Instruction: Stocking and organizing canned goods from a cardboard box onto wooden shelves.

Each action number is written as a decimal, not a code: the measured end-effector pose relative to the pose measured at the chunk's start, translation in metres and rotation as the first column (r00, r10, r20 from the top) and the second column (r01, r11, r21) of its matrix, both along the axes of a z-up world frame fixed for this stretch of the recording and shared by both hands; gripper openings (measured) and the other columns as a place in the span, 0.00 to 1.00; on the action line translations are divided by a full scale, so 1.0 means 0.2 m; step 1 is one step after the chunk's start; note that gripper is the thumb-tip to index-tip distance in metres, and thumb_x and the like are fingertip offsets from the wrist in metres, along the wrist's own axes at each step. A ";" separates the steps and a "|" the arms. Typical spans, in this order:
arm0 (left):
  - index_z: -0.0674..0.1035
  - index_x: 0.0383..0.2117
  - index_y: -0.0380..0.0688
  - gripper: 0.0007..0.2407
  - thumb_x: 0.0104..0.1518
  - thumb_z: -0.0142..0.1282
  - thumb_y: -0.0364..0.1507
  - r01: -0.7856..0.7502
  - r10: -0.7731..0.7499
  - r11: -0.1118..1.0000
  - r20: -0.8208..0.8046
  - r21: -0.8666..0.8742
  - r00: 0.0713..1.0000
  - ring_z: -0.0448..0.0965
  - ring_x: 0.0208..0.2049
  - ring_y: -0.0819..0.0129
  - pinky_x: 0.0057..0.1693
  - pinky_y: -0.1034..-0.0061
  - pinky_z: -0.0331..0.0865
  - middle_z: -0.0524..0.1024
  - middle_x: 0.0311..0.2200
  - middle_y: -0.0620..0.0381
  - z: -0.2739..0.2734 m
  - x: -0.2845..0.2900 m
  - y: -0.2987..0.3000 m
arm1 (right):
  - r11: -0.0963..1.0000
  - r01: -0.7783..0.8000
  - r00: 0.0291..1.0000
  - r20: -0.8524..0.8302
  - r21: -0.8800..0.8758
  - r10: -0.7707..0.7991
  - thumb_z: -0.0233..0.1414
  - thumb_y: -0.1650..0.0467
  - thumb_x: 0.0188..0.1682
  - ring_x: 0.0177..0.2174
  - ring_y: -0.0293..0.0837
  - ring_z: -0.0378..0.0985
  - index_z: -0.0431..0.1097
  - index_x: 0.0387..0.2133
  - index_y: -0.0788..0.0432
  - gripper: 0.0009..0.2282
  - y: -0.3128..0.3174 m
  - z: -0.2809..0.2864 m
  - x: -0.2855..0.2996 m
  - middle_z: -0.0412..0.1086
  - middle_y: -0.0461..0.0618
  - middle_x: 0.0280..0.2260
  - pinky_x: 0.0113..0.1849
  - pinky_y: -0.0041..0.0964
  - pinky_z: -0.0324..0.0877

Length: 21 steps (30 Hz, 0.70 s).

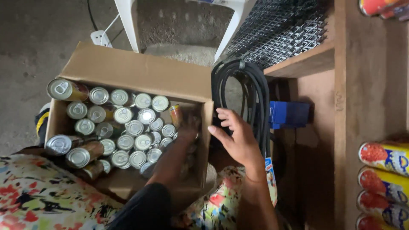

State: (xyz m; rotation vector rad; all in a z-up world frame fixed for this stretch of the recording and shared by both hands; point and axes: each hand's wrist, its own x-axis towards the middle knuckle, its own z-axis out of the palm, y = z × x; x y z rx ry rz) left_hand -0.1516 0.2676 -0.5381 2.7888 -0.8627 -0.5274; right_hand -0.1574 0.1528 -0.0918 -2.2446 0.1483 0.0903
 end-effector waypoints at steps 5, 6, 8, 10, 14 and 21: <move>0.58 0.65 0.48 0.32 0.54 0.55 0.40 -0.087 0.039 0.986 -0.302 -0.145 0.952 0.70 0.60 0.41 0.54 0.50 0.72 0.57 0.64 0.36 0.33 0.20 0.05 | 1.000 -0.014 1.000 -0.012 -0.012 0.014 0.62 0.62 0.47 0.40 0.49 0.83 0.67 0.54 0.61 0.24 -0.01 0.04 0.00 0.77 0.56 0.47 0.40 0.42 0.76; 0.58 0.65 0.48 0.32 0.54 0.55 0.40 -0.084 0.035 0.986 -0.306 -0.146 0.951 0.70 0.60 0.41 0.54 0.50 0.72 0.57 0.64 0.36 0.34 0.19 0.04 | 1.000 -0.010 1.000 -0.017 -0.013 0.010 0.62 0.62 0.47 0.40 0.49 0.83 0.67 0.54 0.61 0.24 0.00 0.03 0.00 0.77 0.56 0.47 0.40 0.42 0.76; 0.58 0.68 0.55 0.31 0.55 0.54 0.36 -0.243 0.227 0.970 -0.351 0.001 0.908 0.77 0.55 0.45 0.55 0.55 0.75 0.58 0.68 0.37 0.35 0.20 -0.01 | 1.000 -0.006 1.000 -0.020 -0.009 0.006 0.62 0.62 0.47 0.39 0.50 0.83 0.67 0.54 0.61 0.24 0.01 0.03 0.00 0.77 0.55 0.46 0.40 0.42 0.76; 0.55 0.72 0.56 0.32 0.58 0.51 0.36 -0.274 0.258 0.962 -0.413 0.021 0.874 0.79 0.53 0.45 0.55 0.53 0.75 0.67 0.62 0.38 0.25 0.20 -0.05 | 1.000 -0.006 1.000 -0.001 -0.016 0.006 0.62 0.62 0.47 0.39 0.50 0.83 0.67 0.53 0.61 0.24 0.02 0.03 0.01 0.77 0.55 0.47 0.40 0.42 0.76; 0.57 0.71 0.58 0.29 0.62 0.51 0.33 -0.437 0.405 0.898 -0.294 -0.049 0.866 0.83 0.47 0.45 0.48 0.50 0.78 0.63 0.68 0.37 -0.07 0.15 -0.15 | 1.000 -0.009 1.000 0.022 -0.029 0.010 0.62 0.62 0.47 0.39 0.49 0.82 0.68 0.53 0.61 0.24 0.02 0.03 0.01 0.76 0.55 0.48 0.40 0.42 0.76; 0.58 0.71 0.61 0.35 0.53 0.59 0.38 -0.296 0.269 0.955 -0.430 0.004 0.862 0.79 0.56 0.51 0.54 0.52 0.75 0.72 0.61 0.49 0.39 0.29 0.02 | 1.000 0.015 0.999 -0.042 0.002 -0.015 0.62 0.61 0.47 0.40 0.49 0.82 0.67 0.54 0.61 0.25 -0.03 0.01 0.01 0.77 0.55 0.47 0.40 0.42 0.75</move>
